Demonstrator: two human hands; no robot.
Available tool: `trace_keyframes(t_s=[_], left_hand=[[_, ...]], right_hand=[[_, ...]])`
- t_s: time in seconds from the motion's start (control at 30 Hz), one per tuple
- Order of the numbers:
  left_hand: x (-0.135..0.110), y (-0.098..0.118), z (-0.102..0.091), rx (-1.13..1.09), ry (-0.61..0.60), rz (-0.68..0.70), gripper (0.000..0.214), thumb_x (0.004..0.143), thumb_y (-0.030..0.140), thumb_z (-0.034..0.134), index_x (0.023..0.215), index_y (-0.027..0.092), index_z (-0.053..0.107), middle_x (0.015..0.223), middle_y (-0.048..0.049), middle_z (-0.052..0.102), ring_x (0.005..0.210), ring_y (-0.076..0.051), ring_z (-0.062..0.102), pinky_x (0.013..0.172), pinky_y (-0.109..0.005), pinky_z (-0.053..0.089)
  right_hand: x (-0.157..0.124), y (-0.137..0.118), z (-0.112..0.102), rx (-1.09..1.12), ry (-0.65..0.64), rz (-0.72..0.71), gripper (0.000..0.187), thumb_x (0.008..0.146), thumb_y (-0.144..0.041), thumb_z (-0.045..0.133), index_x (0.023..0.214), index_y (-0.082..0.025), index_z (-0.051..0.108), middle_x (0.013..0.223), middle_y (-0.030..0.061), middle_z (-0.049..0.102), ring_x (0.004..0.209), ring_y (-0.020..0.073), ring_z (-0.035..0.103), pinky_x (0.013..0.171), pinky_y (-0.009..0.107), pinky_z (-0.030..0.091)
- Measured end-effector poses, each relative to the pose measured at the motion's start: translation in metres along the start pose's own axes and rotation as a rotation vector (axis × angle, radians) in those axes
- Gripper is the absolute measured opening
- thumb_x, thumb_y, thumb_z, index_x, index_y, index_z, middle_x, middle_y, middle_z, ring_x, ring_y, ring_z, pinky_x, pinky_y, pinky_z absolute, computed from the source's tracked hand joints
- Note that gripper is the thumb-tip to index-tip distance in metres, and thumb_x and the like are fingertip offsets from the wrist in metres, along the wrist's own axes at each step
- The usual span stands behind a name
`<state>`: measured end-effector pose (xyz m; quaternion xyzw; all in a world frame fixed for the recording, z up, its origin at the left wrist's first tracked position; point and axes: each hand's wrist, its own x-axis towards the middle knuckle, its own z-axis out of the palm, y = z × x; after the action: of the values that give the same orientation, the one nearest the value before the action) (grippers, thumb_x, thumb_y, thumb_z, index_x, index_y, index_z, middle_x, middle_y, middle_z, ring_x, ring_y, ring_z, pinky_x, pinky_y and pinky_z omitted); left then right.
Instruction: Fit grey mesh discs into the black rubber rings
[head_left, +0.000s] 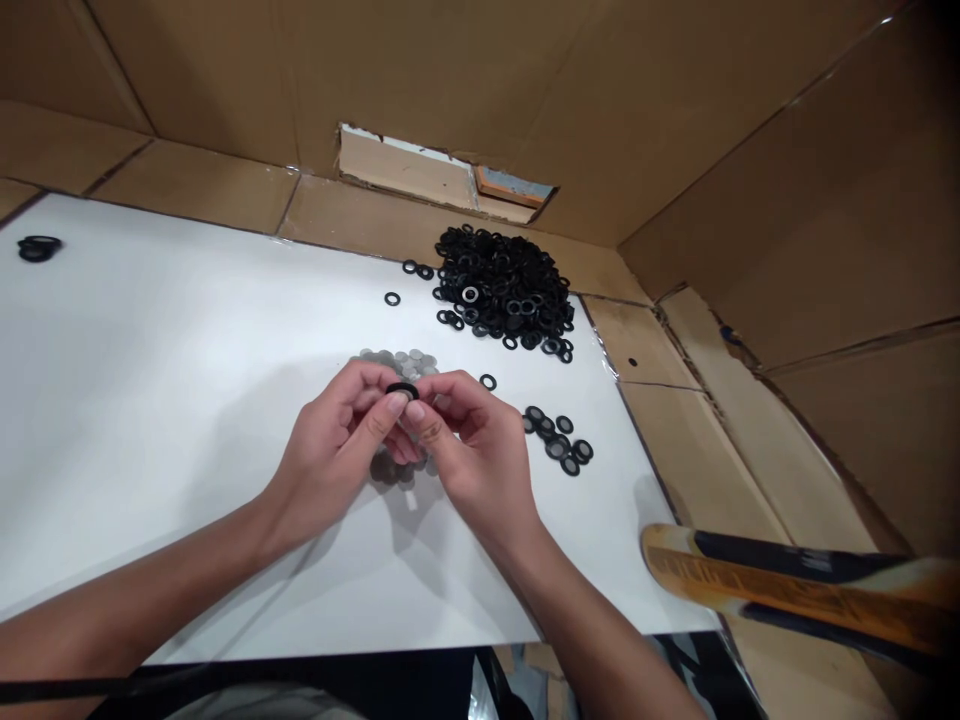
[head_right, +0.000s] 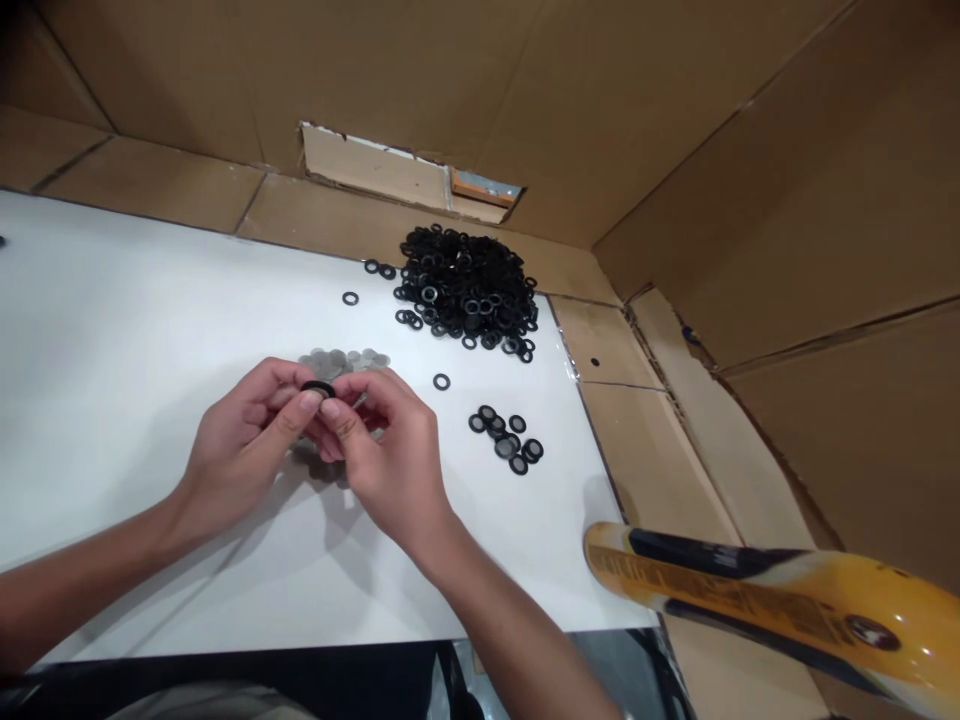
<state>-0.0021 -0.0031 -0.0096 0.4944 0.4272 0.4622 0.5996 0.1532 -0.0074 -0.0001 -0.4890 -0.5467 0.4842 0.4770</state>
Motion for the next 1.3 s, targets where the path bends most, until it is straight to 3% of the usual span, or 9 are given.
trace_keyframes(t_s=[0.2,0.33,0.67,0.93,1.3], left_hand=[[0.001,0.002,-0.001,0.008,-0.071,-0.033,0.017,0.103,0.039,0.064,0.099,0.022,0.060,0.074,0.0042,0.071,0.065,-0.014,0.070,0.066,-0.026,0.061],[0.002,0.005,-0.004,0.076,-0.065,-0.091,0.017,0.101,0.038,0.067,0.097,0.021,0.066,0.074,0.0028,0.073,0.069,-0.014,0.071,0.069,-0.026,0.061],[0.006,0.007,-0.011,0.173,-0.053,-0.065,0.016,0.095,0.035,0.075,0.090,0.021,0.069,0.074,0.0023,0.075,0.069,-0.014,0.074,0.068,-0.024,0.062],[-0.001,0.008,-0.005,-0.026,-0.060,-0.049,0.012,0.100,0.028,0.071,0.089,0.023,0.071,0.071,0.0064,0.075,0.067,-0.009,0.071,0.069,-0.018,0.061],[-0.003,0.008,-0.005,-0.158,-0.118,-0.017,0.013,0.102,0.021,0.067,0.091,0.022,0.072,0.071,0.0067,0.075,0.067,-0.008,0.071,0.070,-0.015,0.060]], right_hand=[[0.000,0.000,-0.001,-0.124,0.012,-0.049,0.014,0.099,-0.034,0.065,0.092,-0.022,0.061,0.083,0.0007,0.062,0.065,0.0143,0.060,0.063,0.031,0.051],[-0.001,-0.001,-0.004,-0.101,0.005,-0.017,0.015,0.099,-0.035,0.065,0.091,-0.022,0.061,0.078,-0.0004,0.061,0.065,0.0152,0.060,0.061,0.030,0.050],[0.002,0.000,-0.013,-0.213,-0.035,0.036,0.023,0.097,-0.041,0.066,0.086,-0.022,0.061,0.071,0.0003,0.058,0.065,0.0163,0.055,0.052,0.028,0.038],[-0.007,-0.008,-0.003,-0.013,-0.037,-0.031,0.022,0.101,-0.036,0.064,0.085,-0.023,0.055,0.070,-0.0018,0.057,0.058,0.0145,0.056,0.056,0.031,0.046],[-0.012,-0.005,0.005,0.100,-0.052,-0.107,0.019,0.106,-0.030,0.056,0.089,-0.023,0.051,0.075,-0.0018,0.051,0.062,0.0138,0.053,0.058,0.030,0.045]])
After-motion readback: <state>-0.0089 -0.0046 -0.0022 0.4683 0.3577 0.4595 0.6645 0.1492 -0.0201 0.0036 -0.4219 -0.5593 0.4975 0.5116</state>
